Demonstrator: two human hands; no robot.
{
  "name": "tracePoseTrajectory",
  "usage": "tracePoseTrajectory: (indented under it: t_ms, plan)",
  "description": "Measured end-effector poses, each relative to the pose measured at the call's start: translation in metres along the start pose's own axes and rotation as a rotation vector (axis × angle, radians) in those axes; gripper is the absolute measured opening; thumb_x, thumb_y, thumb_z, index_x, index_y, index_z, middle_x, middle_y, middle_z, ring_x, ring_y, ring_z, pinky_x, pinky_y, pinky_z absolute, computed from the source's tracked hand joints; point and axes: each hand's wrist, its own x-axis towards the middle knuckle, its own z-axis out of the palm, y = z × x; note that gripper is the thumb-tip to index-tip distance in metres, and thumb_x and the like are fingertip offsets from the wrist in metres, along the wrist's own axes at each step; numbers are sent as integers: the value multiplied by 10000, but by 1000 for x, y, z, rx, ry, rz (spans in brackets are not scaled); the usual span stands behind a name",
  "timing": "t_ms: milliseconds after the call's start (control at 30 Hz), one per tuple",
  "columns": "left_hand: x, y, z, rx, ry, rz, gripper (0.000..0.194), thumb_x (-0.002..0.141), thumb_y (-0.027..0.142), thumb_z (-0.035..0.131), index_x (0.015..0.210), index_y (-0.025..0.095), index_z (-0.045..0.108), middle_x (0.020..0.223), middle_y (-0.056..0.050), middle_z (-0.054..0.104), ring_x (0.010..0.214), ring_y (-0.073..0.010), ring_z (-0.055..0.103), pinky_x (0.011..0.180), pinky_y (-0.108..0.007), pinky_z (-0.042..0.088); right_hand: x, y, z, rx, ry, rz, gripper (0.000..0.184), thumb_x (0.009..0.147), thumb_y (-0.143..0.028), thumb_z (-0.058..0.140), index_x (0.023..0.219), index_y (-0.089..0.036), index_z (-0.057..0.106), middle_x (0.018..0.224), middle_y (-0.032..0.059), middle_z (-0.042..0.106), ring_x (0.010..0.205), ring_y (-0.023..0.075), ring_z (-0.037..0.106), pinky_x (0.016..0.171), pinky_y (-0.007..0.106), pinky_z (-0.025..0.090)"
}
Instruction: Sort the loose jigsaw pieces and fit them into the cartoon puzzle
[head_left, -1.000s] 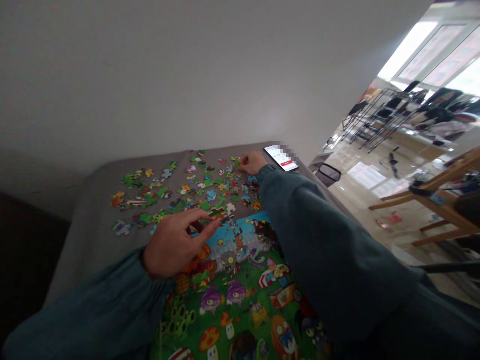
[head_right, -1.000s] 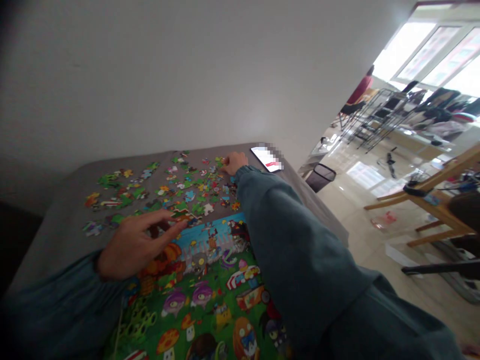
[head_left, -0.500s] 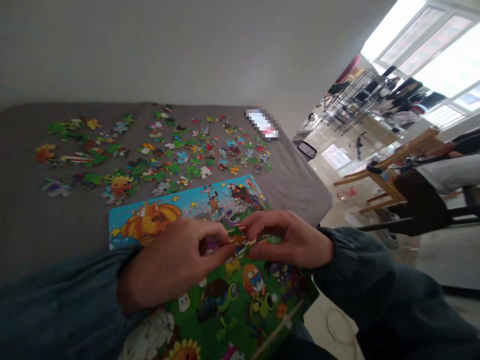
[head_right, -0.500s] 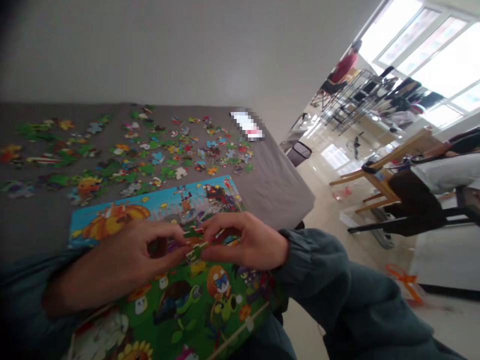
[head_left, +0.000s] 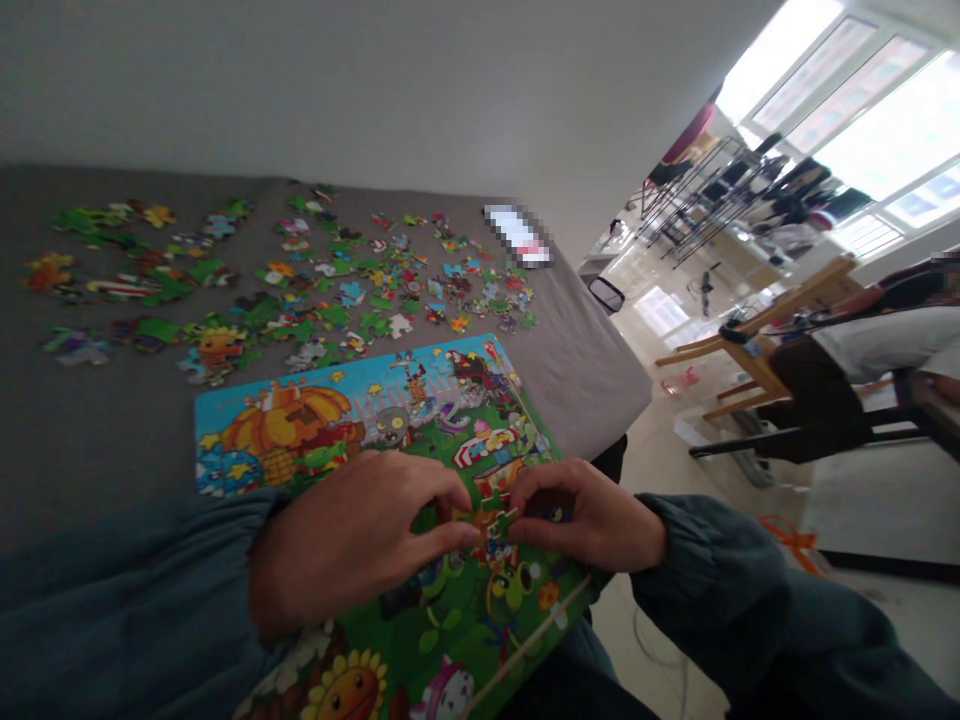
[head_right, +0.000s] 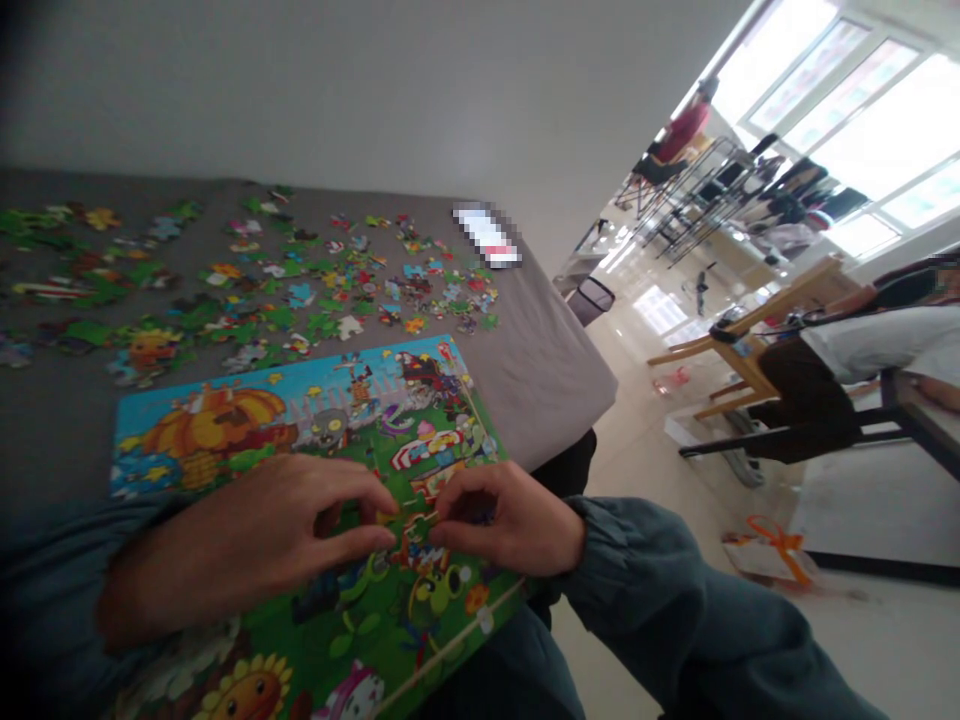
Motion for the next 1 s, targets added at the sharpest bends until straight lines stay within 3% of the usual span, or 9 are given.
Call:
tracePoseTrajectory:
  t_ms: [233,400,567,767,1000]
  plan:
    - [0,-11,-13,171,150,133,270,1024,337,523,916,265,761,861,14,781,743,-160,706,641,-265,485,2,-4,-14,-137,-125,100,196,886,-335,762,875,-162,671,679,-40,622,558,76,556,520,176,459]
    - [-13,-6,14,390,104,389,165,967,229,658,1100,290,733,1162,9,769,1021,-196,693,916,-328,519,-6,-4,-17,-153,-74,81,189,910,-345,721,917,-161,680,739,-11,666,601,92,592,562,199,497]
    - [-21,-4,46,483,104,422,469,888,522,771,1307,343,661,1479,43,649,1330,-221,587,1095,-383,420,-10,-4,-23,-211,-56,35,176,924,-337,714,911,-162,701,821,18,701,657,101,604,606,214,510]
    - [-23,-10,48,531,89,402,604,831,596,802,1365,376,626,1508,71,627,1350,-204,564,1118,-383,343,-1,-3,-29,-191,-101,57,226,942,-382,733,926,-156,727,698,-22,665,576,86,577,545,188,476]
    - [-28,-13,48,541,64,420,468,923,466,747,1363,360,628,1457,56,663,1329,-215,571,1101,-396,373,9,-3,-30,-297,-120,-194,224,1024,-243,618,1158,-136,761,1092,100,781,948,147,725,880,270,567]
